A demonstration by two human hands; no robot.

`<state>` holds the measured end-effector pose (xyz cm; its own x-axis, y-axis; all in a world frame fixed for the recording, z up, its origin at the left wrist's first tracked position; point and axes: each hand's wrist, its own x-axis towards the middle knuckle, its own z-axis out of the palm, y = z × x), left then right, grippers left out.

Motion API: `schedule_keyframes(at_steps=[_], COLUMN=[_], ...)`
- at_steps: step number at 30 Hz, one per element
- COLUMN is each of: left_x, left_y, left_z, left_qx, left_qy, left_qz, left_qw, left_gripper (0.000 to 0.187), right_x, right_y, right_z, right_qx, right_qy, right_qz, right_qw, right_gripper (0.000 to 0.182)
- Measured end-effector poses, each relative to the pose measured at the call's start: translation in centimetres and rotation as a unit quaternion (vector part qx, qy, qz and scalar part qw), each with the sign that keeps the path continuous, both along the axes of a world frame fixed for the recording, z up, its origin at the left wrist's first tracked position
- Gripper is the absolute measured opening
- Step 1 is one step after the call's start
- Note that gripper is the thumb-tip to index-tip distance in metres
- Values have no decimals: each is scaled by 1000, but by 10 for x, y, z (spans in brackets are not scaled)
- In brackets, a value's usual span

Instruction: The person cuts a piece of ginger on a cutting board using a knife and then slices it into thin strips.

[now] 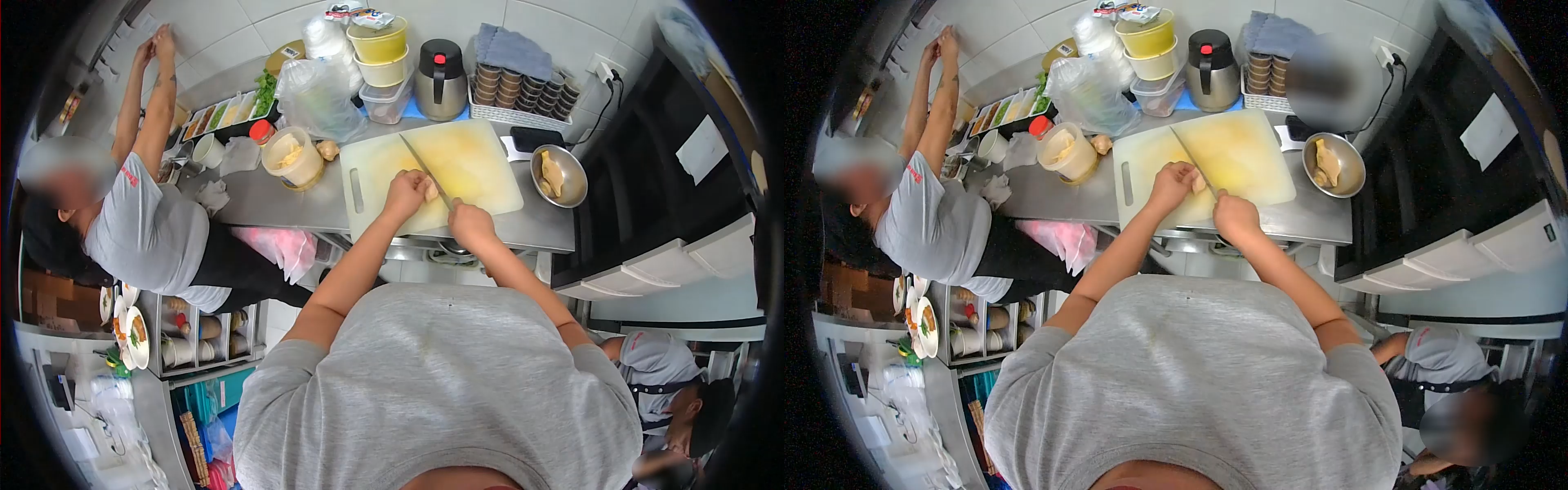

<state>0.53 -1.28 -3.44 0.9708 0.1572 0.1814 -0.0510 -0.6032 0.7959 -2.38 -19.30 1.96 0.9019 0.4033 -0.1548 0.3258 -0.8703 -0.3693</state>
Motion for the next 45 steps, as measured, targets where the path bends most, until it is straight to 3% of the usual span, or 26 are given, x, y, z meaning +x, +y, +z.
schedule_keyframes(at_steps=[3,6,9,15,22,35,45], left_x=[-1,-6,-11,-13,-14,-14,-14], left_y=[-8,-17,-17,-17,-16,-16,-16], left_z=[1,11,15,17,13,11,11], left_qx=[-15,72,87,101,92,81,81], left_qy=[-27,-64,-53,-105,-113,-113,-123], left_qz=[33,41,24,8,4,8,10], left_qw=[999,995,995,989,989,990,989], left_gripper=[17,10,7,10,10,9,9], right_x=[5,11,4,0,3,27,18], right_y=[-1,-1,3,7,9,22,19], right_z=[-7,-2,9,15,33,-12,25], right_qx=[0,-7,-10,9,-29,1,-19], right_qy=[-13,-18,-33,-74,-14,-9,-12], right_qz=[8,16,5,3,12,2,-7], right_qw=[1000,1000,999,997,999,1000,1000], right_gripper=[25,23,22,21,22,22,23])
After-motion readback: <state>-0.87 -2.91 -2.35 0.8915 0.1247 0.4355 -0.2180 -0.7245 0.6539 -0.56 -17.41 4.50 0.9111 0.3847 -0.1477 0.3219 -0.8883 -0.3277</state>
